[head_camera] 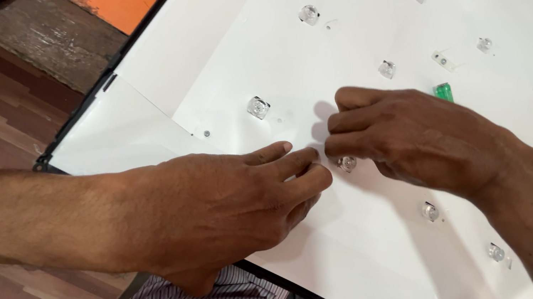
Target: The person uses a green-handled screwdriver and a yellow-handled utility knife to scrape adhesive residue from a white panel with multiple clear plastic mounts. The person alternates between tools to remove residue from around the mounts.
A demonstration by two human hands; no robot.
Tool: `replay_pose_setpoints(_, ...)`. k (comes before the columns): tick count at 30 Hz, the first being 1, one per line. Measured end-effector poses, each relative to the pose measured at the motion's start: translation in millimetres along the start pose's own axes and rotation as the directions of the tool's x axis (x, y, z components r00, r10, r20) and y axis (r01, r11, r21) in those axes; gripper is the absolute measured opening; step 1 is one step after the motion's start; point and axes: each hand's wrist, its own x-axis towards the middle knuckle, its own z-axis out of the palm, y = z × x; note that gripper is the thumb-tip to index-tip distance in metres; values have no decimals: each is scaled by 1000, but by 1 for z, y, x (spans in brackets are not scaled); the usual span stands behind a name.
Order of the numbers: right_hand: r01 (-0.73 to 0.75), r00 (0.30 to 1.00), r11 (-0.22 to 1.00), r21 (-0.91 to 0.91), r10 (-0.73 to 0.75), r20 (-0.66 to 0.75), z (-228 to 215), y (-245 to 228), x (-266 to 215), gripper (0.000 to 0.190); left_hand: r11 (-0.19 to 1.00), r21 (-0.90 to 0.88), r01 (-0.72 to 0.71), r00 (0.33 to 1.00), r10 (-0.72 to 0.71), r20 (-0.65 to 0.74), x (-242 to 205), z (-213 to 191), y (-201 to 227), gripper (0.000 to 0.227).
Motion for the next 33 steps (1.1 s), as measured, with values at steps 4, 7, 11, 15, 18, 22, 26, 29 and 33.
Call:
replay_pose_setpoints(4, 72, 997, 994, -87, -74, -26, 2, -3, 2, 18, 999, 54, -2, 1000, 1, 22, -1, 1, 0, 103)
replay_pose_setpoints(7, 14, 1000, 998, -61, -13, 7, 0, -2, -2, 21, 1000, 8, -2, 1000, 2, 1, 1, 1, 0, 105)
replay_pose_setpoints(11, 36, 999, 998, -52, -37, -32, 0, -3, 0, 22, 1000, 19, 1, 1000, 0, -22, -1, 0, 0, 108)
replay_pose_setpoints(15, 109, 993, 987, -121, -114, -32, 2, -5, -1, 12, 1000, 29, -3, 1000, 3, 22, 0, 0, 1, 109)
replay_pose_setpoints(18, -11, 999, 1000, -18, 10, -35, 0, -4, -3, 26, 1000, 24, -8, 995, 5, 98, 1, -3, 0, 105)
replay_pose_setpoints(22, 57, 996, 996, -71, -61, -60, 2, -5, -3, 17, 997, 75, -15, 999, 12, 40, 1, -3, 1, 111)
replay_pose_setpoints(26, 58, 995, 997, -48, -61, -79, 3, -3, -4, 21, 999, 50, -20, 997, 16, 69, 3, -4, 0, 113)
replay_pose_setpoints(29, 29, 998, 999, -39, -31, -54, 4, -3, -3, 21, 997, 71, -24, 996, 17, 93, 3, -3, 1, 113)
replay_pose_setpoints(33, 73, 991, 997, -27, -76, -114, 5, -2, -4, 21, 997, 76, -24, 997, 18, 72, 4, -4, 1, 115)
